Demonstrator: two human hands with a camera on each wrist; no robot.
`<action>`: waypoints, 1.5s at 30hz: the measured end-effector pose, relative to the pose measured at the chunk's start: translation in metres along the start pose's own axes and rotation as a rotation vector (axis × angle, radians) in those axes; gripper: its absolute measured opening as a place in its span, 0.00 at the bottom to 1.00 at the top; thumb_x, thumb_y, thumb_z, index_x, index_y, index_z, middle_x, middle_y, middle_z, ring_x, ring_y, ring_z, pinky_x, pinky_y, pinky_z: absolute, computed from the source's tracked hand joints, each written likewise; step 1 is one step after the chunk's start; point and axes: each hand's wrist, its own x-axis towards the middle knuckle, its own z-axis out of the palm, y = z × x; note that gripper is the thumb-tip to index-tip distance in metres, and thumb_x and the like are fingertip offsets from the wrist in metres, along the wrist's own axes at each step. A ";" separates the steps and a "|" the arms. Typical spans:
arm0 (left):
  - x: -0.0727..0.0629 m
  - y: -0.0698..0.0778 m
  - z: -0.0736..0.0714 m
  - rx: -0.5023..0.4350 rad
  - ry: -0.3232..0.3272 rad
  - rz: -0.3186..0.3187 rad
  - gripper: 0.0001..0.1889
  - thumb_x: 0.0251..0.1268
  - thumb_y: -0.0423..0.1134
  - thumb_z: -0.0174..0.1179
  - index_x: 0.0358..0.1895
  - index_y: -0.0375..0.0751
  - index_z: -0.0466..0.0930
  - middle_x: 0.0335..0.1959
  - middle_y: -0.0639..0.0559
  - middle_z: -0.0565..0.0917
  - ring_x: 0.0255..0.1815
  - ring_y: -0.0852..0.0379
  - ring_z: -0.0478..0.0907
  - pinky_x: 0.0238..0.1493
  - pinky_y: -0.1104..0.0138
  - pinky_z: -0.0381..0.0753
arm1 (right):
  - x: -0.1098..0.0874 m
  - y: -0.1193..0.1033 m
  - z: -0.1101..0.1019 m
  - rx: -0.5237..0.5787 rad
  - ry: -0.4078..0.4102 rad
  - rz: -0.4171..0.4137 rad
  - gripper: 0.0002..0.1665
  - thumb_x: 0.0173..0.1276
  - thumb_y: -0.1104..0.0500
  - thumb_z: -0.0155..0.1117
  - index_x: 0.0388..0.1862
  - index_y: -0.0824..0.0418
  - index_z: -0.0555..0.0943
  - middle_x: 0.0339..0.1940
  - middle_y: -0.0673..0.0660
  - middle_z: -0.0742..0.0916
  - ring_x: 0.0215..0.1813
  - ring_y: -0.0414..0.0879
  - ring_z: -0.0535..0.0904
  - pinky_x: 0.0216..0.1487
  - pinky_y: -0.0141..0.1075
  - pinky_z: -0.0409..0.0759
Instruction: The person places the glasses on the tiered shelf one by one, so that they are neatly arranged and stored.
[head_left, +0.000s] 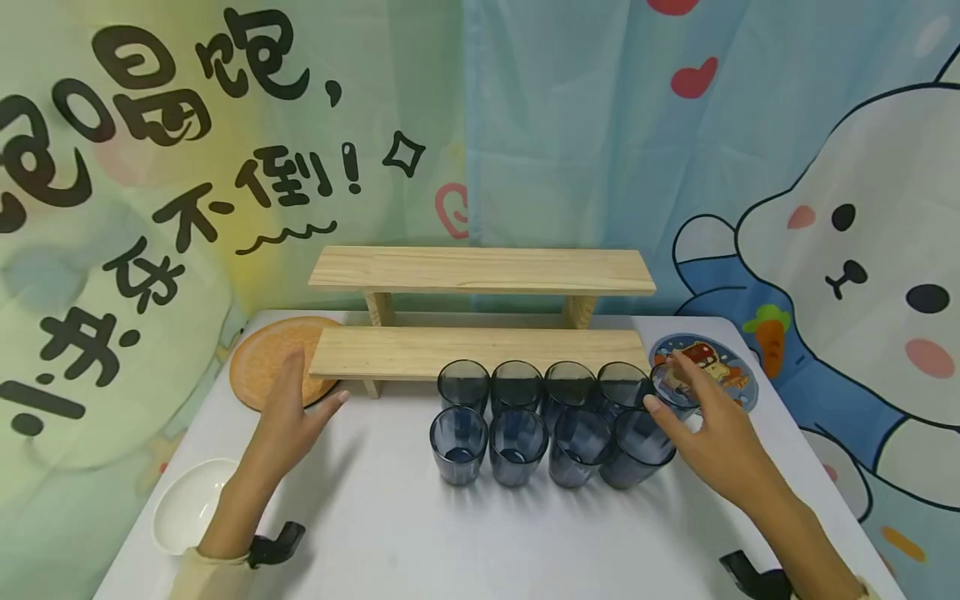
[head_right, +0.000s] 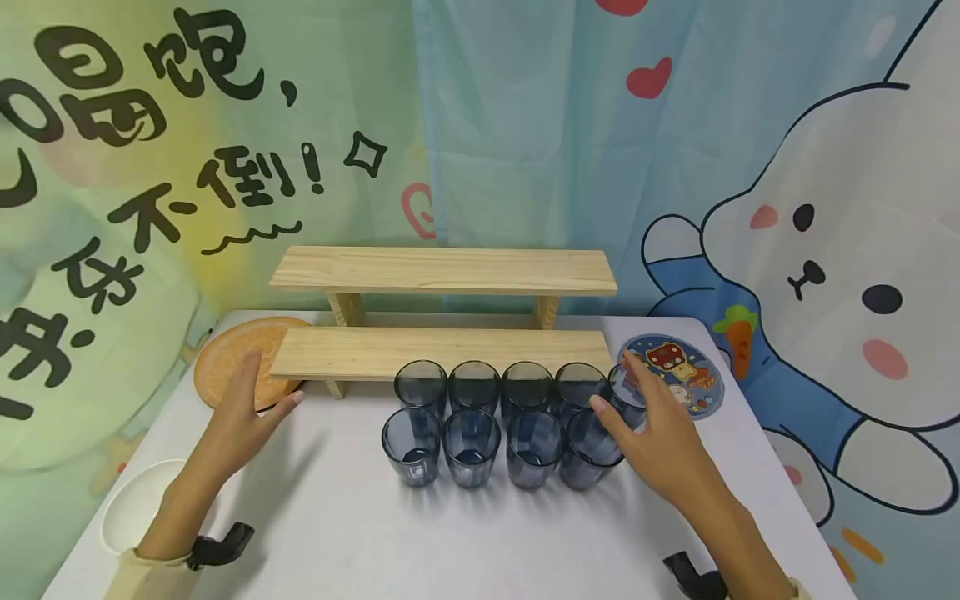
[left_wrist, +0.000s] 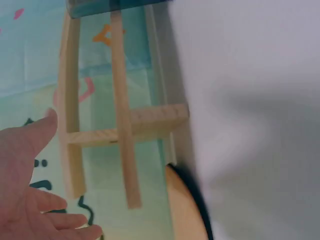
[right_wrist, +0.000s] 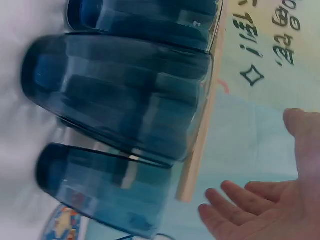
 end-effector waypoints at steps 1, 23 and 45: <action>0.003 -0.001 0.003 -0.021 -0.004 -0.007 0.52 0.76 0.47 0.66 0.83 0.24 0.39 0.83 0.22 0.47 0.84 0.24 0.44 0.80 0.30 0.49 | -0.004 0.003 0.001 0.022 0.031 0.002 0.51 0.80 0.40 0.62 0.89 0.56 0.49 0.82 0.72 0.67 0.76 0.78 0.65 0.65 0.78 0.67; 0.040 -0.029 0.025 -0.142 -0.051 -0.343 0.50 0.79 0.53 0.62 0.84 0.27 0.41 0.83 0.23 0.51 0.83 0.25 0.49 0.81 0.34 0.54 | -0.053 0.040 0.057 0.267 0.087 0.123 0.57 0.68 0.45 0.79 0.85 0.62 0.59 0.80 0.69 0.70 0.77 0.70 0.69 0.63 0.07 0.61; 0.036 -0.036 0.036 -0.206 -0.027 -0.320 0.51 0.77 0.51 0.65 0.86 0.35 0.39 0.82 0.26 0.55 0.84 0.27 0.50 0.81 0.33 0.52 | -0.045 0.052 0.085 0.437 0.041 0.153 0.51 0.67 0.53 0.80 0.82 0.60 0.64 0.81 0.68 0.69 0.81 0.68 0.63 0.66 0.09 0.61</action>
